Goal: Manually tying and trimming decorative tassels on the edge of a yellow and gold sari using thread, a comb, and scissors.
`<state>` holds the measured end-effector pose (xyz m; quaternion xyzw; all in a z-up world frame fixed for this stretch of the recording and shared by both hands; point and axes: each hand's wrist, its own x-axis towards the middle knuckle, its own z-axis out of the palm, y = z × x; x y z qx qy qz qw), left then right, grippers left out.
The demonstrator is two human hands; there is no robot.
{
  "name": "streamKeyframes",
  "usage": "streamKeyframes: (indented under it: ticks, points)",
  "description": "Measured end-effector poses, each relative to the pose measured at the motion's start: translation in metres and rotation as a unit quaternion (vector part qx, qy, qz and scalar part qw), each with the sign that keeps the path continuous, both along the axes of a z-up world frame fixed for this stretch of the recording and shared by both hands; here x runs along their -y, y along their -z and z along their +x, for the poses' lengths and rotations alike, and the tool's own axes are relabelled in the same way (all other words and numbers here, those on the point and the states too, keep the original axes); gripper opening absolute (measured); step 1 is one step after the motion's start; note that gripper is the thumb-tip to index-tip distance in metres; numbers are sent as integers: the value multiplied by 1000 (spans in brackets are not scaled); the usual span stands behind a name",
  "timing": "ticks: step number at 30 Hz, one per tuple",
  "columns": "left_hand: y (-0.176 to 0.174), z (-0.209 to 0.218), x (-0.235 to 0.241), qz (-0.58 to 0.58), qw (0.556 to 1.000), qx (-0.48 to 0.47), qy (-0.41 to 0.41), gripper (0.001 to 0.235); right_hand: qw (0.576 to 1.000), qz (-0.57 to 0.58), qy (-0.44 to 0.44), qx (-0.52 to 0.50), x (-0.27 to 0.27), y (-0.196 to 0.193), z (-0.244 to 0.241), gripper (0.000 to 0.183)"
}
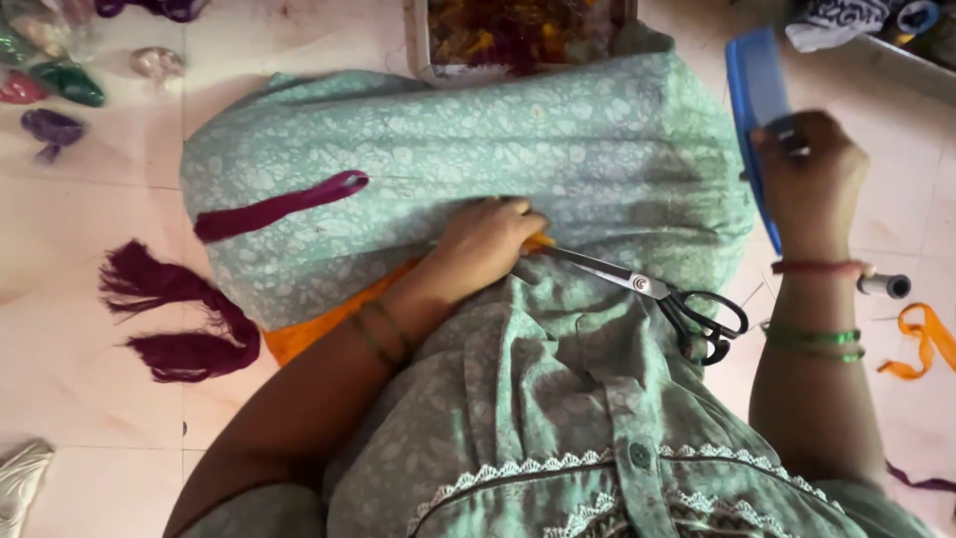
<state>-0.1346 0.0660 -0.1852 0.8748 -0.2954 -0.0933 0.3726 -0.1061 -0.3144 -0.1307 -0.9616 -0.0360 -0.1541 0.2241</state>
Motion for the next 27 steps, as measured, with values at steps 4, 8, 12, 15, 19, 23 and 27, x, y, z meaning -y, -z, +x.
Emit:
streamKeyframes:
  ticks: [4,8,12,15,19,23,27]
  points:
    - [42,14,11,20,991,129,27,6,993,80,66,-56,-3,-2,-53,17]
    - [40,26,3,-17,1000,0,16,4,990,66,96,-75,-5,-8,-87,19]
    - [48,33,0,-96,995,-21,-28,10,974,106,144,-139,-27,-18,-91,20]
    - [46,33,-6,-128,990,-52,-34,14,991,15,64,-120,-44,-16,-82,25]
    - [42,36,-11,-104,989,-75,-70,14,995,-34,1,-94,-54,8,-67,31]
    - [61,31,-22,-93,981,-123,-121,20,994,-85,0,-65,-77,8,-60,39]
    - [80,33,-38,-97,986,-109,-82,20,996,-76,28,-34,-100,-9,-63,46]
